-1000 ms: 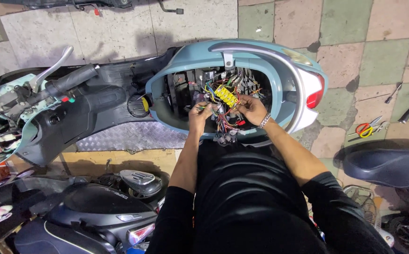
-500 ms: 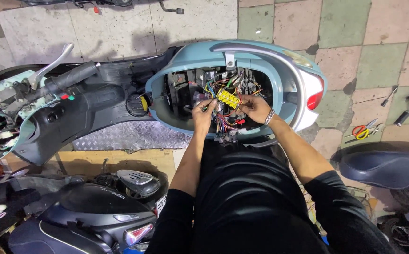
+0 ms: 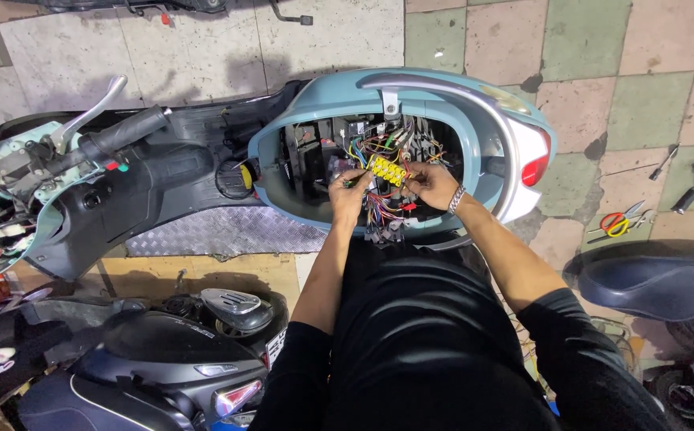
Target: Connecting a wiring harness to an electronic controller and installing it into the body of a scooter.
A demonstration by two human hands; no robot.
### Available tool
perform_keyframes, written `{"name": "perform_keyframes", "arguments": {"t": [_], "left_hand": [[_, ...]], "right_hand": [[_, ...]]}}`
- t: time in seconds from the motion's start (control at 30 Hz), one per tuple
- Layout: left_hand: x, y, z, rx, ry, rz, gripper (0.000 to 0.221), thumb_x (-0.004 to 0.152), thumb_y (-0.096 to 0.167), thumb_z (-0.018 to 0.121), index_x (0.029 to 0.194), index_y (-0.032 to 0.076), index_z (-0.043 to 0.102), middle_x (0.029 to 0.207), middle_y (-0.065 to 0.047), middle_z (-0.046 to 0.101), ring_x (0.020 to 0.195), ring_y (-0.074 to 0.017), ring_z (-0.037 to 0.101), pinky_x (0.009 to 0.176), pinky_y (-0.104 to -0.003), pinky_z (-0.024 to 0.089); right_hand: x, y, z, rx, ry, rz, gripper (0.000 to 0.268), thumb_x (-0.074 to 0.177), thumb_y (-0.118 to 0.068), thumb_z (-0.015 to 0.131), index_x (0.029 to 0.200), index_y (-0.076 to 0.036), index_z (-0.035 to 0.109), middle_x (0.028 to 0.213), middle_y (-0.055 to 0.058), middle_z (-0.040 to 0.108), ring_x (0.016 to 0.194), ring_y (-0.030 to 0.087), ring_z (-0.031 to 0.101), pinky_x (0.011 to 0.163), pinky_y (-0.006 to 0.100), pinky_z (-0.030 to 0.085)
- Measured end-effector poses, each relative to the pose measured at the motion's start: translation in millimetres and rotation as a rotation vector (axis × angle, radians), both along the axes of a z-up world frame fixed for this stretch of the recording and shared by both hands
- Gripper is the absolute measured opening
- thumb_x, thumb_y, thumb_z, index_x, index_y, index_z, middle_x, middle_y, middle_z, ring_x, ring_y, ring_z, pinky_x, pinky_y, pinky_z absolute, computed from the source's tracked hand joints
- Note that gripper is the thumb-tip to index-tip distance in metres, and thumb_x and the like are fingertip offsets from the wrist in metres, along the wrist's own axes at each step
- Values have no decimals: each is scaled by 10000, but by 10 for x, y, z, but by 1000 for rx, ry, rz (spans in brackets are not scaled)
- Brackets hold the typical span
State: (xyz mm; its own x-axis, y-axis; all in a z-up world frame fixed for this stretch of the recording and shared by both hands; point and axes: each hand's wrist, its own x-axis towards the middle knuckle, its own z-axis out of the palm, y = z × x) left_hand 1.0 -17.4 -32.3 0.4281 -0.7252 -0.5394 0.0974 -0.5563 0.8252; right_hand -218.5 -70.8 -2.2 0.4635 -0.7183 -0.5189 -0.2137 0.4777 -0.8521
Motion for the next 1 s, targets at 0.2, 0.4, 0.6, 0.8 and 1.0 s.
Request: {"name": "perform_keyframes", "arguments": {"t": [0.2,0.4,0.6,0.8,1.0], "left_hand": [[218,1,-435,111,-50,-199,268,689,270,964,910,196,832,855,-28,774,820,-115,700,757,-278,552],[439,-306,149,148,35,-380,352,726,217,947,1005,74,787,981,-166,773,1008,-310,722,893,-397,551],[397,-606,292,93,-200,-757,354,725,197,887,1044,171,734,984,-53,786,1027,-238,740,936,-379,576],[499,-748,270,127,-45,-882,396,780,220,875,1142,111,757,1001,-128,789,1032,-327,735,915,-410,592],[525,-869,333,216,67,-925,364,793,166,859,1136,92,767,1085,-175,767,1073,-341,718,888,-428,596]], "right_hand": [[16,-38,22,-35,27,25,275,894,-1,602,1150,12,703,816,175,749,718,240,744,654,348,618],[28,-87,262,-81,75,98,340,865,-32,617,1193,-4,701,881,169,764,760,248,746,659,350,611],[-81,-50,23,-82,14,72,375,849,34,582,1208,29,691,917,187,766,775,264,744,707,389,607],[-164,-71,-65,-40,-95,30,420,863,80,568,1277,85,640,964,203,747,773,257,746,722,392,623],[-203,-120,18,-31,-127,37,437,866,99,554,1298,123,616,959,241,741,770,285,757,737,406,632]]}}
